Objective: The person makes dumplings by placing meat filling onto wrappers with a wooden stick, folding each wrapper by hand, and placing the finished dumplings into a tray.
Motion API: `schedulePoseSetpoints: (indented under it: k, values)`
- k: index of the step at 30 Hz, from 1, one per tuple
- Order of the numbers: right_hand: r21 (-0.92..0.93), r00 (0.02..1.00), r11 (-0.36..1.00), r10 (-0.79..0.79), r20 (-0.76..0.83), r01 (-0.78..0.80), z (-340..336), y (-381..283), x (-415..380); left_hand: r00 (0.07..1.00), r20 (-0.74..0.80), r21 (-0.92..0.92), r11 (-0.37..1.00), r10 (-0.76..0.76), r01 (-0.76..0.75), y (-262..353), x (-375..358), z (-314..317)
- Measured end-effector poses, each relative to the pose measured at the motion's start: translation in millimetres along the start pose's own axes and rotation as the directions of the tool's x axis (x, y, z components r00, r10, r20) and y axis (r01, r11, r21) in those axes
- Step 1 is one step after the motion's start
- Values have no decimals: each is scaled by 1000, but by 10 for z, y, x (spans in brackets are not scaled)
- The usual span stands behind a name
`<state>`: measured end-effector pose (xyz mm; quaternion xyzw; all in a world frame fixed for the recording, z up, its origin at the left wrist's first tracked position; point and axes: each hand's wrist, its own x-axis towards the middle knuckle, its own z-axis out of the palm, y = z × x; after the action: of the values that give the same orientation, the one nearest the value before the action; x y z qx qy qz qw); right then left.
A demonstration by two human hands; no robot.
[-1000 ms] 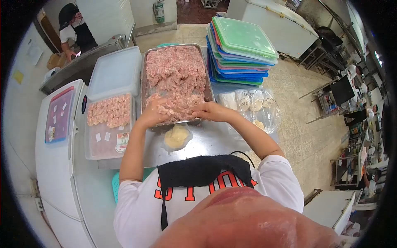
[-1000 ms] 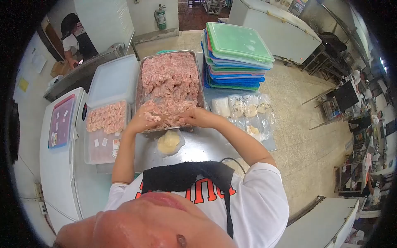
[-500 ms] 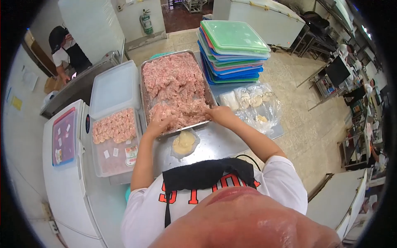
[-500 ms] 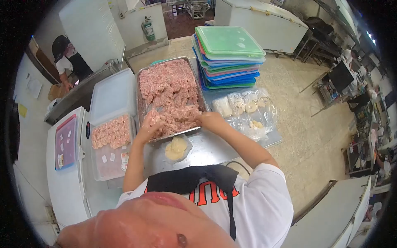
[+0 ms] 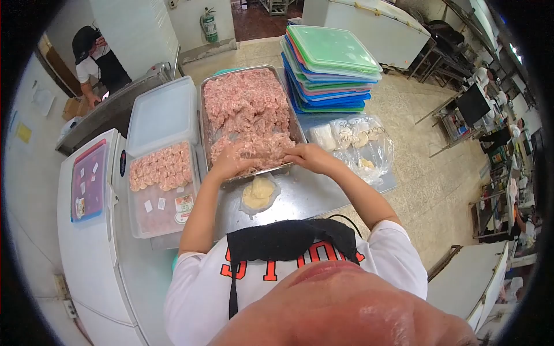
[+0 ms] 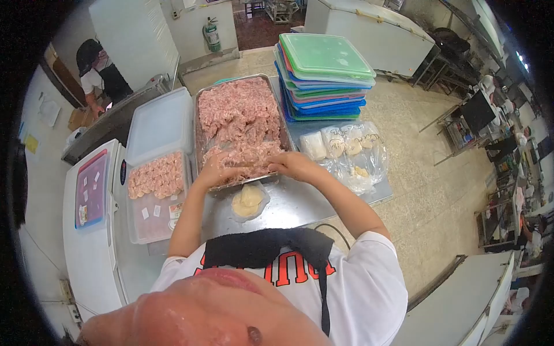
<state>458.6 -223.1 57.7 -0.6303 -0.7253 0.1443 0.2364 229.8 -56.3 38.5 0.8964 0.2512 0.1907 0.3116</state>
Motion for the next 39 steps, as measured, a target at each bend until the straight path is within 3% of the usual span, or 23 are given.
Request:
schedulePoseSetpoints:
  k: [1,3,5,7,8,9,11,13,15,16,18,21,22,23,25,26,27,29,30,33,35,37,39]
  values:
    - [1,1000,1000,-2,-2,2,1,-58,-8,992,38,-71,990,-117,119,3,19,7]
    - [-200,988,977,41,-146,-70,-24,-320,-55,982,107,-150,974,-157,172,-353,68,209]
    - [-127,971,992,-30,-236,0,12,-411,-61,964,188,-224,948,-187,227,-375,86,252]
    - [-115,992,993,19,-123,-34,274,-67,-39,983,146,-352,923,-109,154,-7,18,76]
    - [-151,984,978,128,-120,-146,385,207,-26,977,163,-127,979,-139,160,85,4,6]
    - [-160,985,978,118,-124,-137,256,226,-38,979,151,-126,980,-134,153,74,-20,20]
    - [-319,938,897,342,61,-307,18,127,-126,990,-121,-229,972,-78,49,10,-172,62]
    - [-250,954,926,298,24,-283,-97,137,-174,996,-91,-255,967,-24,0,221,-171,-107]
    - [130,953,944,304,13,-303,-382,-87,-208,997,-68,-289,957,19,-38,313,-145,-174]
    - [131,954,945,299,23,-300,-417,-165,-212,999,-36,-199,980,-8,1,313,-127,-184]
    - [336,991,932,124,45,-132,-385,-313,-192,999,-7,-104,993,-49,48,235,-143,-140]
    - [284,988,954,54,147,-95,-172,-236,-114,999,-26,-9,999,-47,47,67,-126,-2]
    - [185,996,982,-54,64,42,-221,-145,-59,999,-35,4,1000,-4,4,81,-126,-12]
    - [180,996,982,-63,70,49,-275,-68,-66,998,-45,16,999,38,-37,101,-132,-9]
    - [-168,1000,985,28,8,-26,-572,-266,-47,998,-45,-77,996,-37,34,225,-154,-64]
    - [-204,996,979,-7,-86,-10,-529,-306,-60,994,-28,-168,981,-107,101,262,-170,-84]
    - [-196,997,980,-11,-82,-5,-464,-310,-48,993,-28,-165,980,-116,110,240,-173,-85]
    - [-99,970,977,-202,-133,190,-259,-221,-27,993,3,-88,989,-120,120,158,-156,-73]
    - [-127,984,979,-168,-57,160,-185,13,37,992,5,-84,988,-126,126,150,-171,-53]
    - [-226,996,970,-83,15,84,-634,-159,56,983,-101,4,988,-154,155,130,-183,10]
    - [-204,996,975,-86,-15,81,-591,-234,41,985,-150,-194,979,-87,57,75,-221,29]
    - [-3,978,982,-190,-87,190,-324,-237,42,989,-94,-239,967,-115,90,288,-257,-127]
    - [57,986,985,-165,-3,165,-124,-194,66,990,-38,-288,950,-139,123,304,-292,-185]
